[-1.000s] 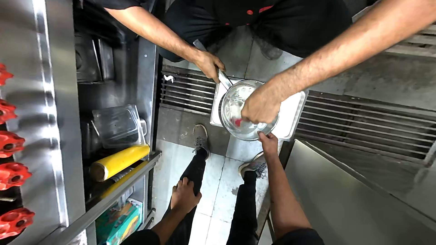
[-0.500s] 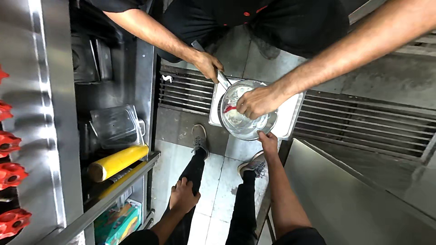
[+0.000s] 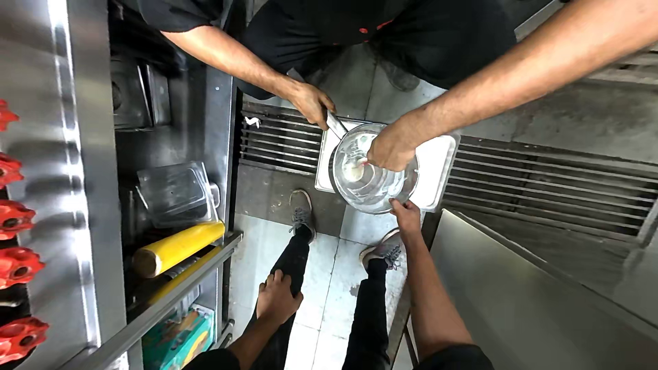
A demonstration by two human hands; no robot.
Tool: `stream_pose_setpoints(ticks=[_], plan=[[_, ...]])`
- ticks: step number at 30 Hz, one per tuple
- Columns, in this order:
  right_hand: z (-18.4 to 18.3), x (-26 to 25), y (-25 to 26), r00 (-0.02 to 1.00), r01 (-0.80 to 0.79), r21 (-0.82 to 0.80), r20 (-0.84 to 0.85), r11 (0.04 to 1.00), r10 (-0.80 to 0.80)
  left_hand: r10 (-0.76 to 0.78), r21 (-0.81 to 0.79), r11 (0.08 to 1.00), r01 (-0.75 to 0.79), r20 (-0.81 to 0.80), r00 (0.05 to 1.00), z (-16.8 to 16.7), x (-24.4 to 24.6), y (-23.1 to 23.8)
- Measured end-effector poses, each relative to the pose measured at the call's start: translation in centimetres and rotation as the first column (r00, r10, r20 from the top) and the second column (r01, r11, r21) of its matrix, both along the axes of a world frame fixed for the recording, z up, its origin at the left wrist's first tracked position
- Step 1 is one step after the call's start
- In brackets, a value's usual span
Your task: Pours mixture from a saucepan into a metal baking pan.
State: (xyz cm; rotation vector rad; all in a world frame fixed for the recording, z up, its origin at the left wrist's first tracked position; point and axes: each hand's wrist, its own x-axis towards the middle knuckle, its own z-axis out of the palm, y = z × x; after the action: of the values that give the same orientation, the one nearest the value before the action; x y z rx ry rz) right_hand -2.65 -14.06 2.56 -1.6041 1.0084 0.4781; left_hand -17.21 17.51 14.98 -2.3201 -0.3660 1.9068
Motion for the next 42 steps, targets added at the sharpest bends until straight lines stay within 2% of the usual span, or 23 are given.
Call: stream_pose_setpoints(ticks=[8, 24, 31, 42], plan=[[0.8, 0.4, 0.5, 0.999, 0.048, 0.064, -0.018, 0.997, -0.047, 0.017, -0.016, 1.000, -0.017, 0.003, 1.000, 0.1, -0.1, 0.1], [1.5, 0.1, 2.4, 0.992, 0.122, 0.082, -0.055, 0.989, -0.118, 0.015, -0.018, 1.000, -0.014, 0.015, 1.000, 0.1, -0.3, 0.5], [1.7, -1.1, 2.2, 0.996, 0.057, 0.070, -0.079, 0.996, -0.051, 0.003, -0.021, 1.000, -0.002, 0.020, 1.000, 0.2, -0.3, 0.7], [1.3, -1.2, 2.2, 0.995, 0.072, 0.089, -0.082, 0.993, -0.065, 0.017, -0.027, 0.999, -0.017, 0.018, 1.000, 0.2, 0.1, 0.6]])
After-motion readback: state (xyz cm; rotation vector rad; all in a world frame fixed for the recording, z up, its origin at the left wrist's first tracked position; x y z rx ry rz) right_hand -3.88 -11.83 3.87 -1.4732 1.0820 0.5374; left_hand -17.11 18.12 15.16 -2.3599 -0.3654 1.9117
